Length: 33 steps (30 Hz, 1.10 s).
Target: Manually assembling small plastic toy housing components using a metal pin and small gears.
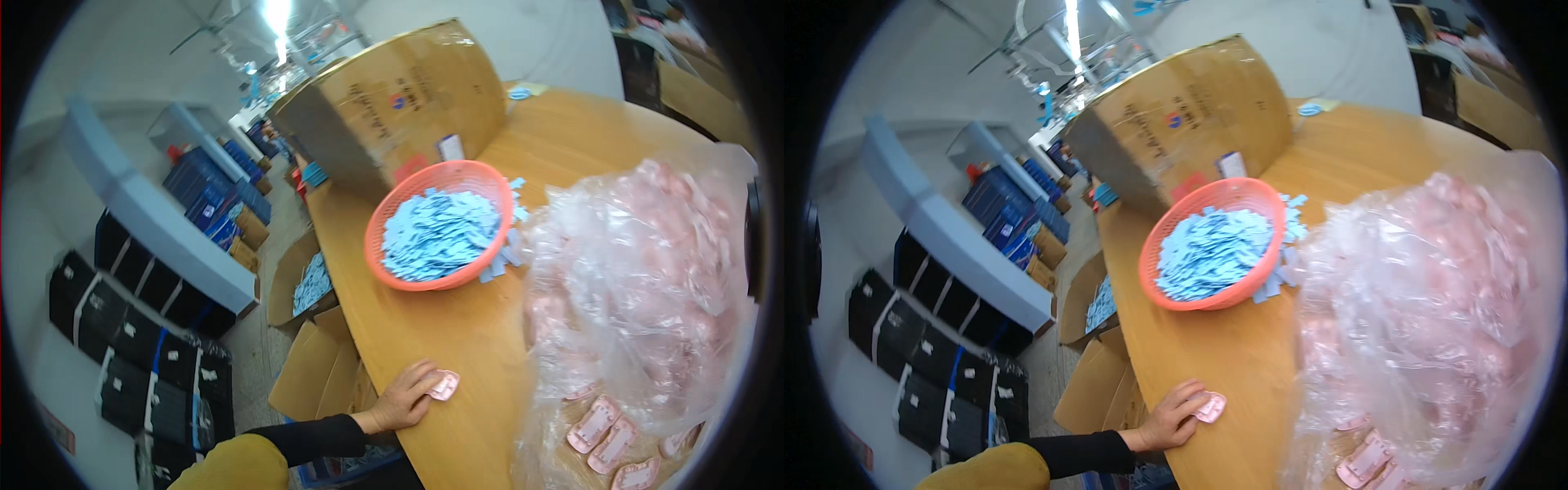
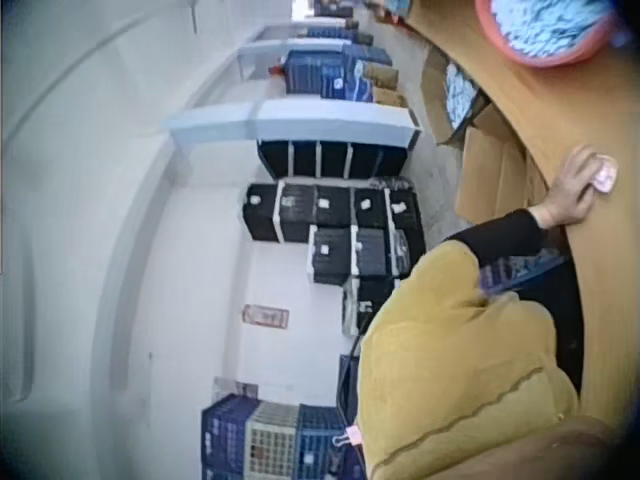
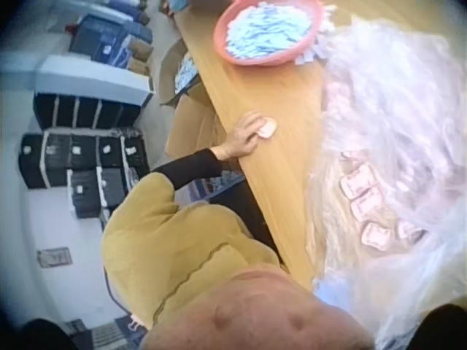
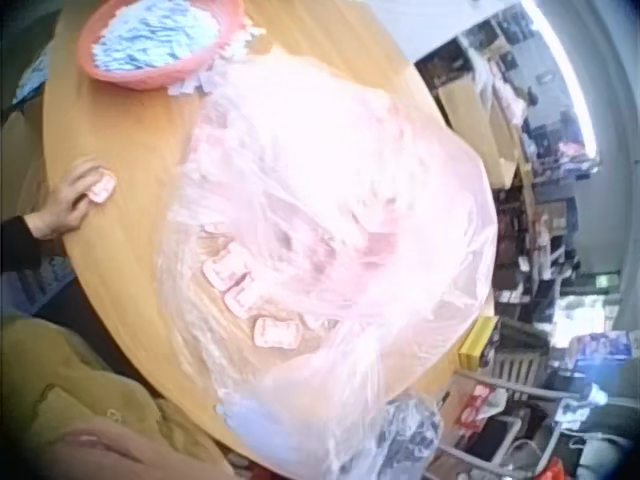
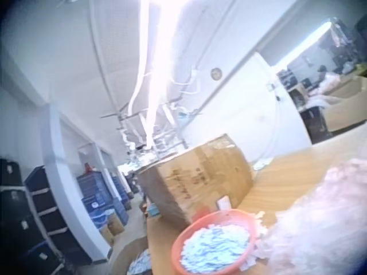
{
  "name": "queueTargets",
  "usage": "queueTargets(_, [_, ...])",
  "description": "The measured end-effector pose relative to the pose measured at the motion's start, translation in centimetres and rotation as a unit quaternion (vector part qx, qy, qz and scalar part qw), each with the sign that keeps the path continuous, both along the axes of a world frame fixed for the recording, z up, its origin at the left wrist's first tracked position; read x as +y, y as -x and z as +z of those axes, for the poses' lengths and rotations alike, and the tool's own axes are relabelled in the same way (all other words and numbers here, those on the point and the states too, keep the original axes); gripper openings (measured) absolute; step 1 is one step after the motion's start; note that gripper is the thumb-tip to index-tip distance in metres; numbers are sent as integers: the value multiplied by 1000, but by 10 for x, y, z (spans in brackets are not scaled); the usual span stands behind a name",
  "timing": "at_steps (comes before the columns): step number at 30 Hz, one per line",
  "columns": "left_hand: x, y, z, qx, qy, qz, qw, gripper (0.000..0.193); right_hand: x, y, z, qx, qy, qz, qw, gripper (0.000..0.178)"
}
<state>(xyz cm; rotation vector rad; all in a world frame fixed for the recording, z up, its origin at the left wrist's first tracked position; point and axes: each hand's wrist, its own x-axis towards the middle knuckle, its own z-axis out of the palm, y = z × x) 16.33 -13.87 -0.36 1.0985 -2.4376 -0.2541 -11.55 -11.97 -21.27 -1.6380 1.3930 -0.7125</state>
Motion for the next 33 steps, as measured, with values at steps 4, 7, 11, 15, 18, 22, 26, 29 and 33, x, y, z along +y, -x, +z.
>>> queueTargets(4, [7, 5, 0, -31, -18, 10, 999, 55, -4, 3, -6, -5, 13, -35, 999, 20])
queueTargets(7, [5, -1, 1, -35, -6, 4, 999, 56, -5, 10, -3, 17, 39, -46, 998, 20])
queueTargets(11, [7, 2, 0, -23, -36, -24, 999, 57, 0, 11, 8, 61, 74, -68, 993, 21])
queueTargets(15, [-4, -12, -20, 49, -9, -55, 997, 52, 108, 10, -14, 130, 31, -102, 986, 21])
queueTargets(18, [-9, -21, -21, 106, 18, -26, 994, 46, 253, -5, -23, 186, -43, -132, 973, 22])
queueTargets(22, [-9, -16, -7, 390, -265, 28, 881, 28, 311, -33, -5, 249, -44, -190, 949, 23])
queueTargets(26, [15, -4, 21, 522, -528, -102, 662, 37, 347, -52, 20, 315, -21, -239, 918, 23])
queueTargets(29, [38, -18, 34, 511, -598, -141, 601, 44, 383, -63, 47, 267, -130, -235, 926, 26])
queueTargets(33, [65, -14, 39, 483, -671, -174, 535, 49, 387, -120, 184, 47, -276, -238, 930, 26])
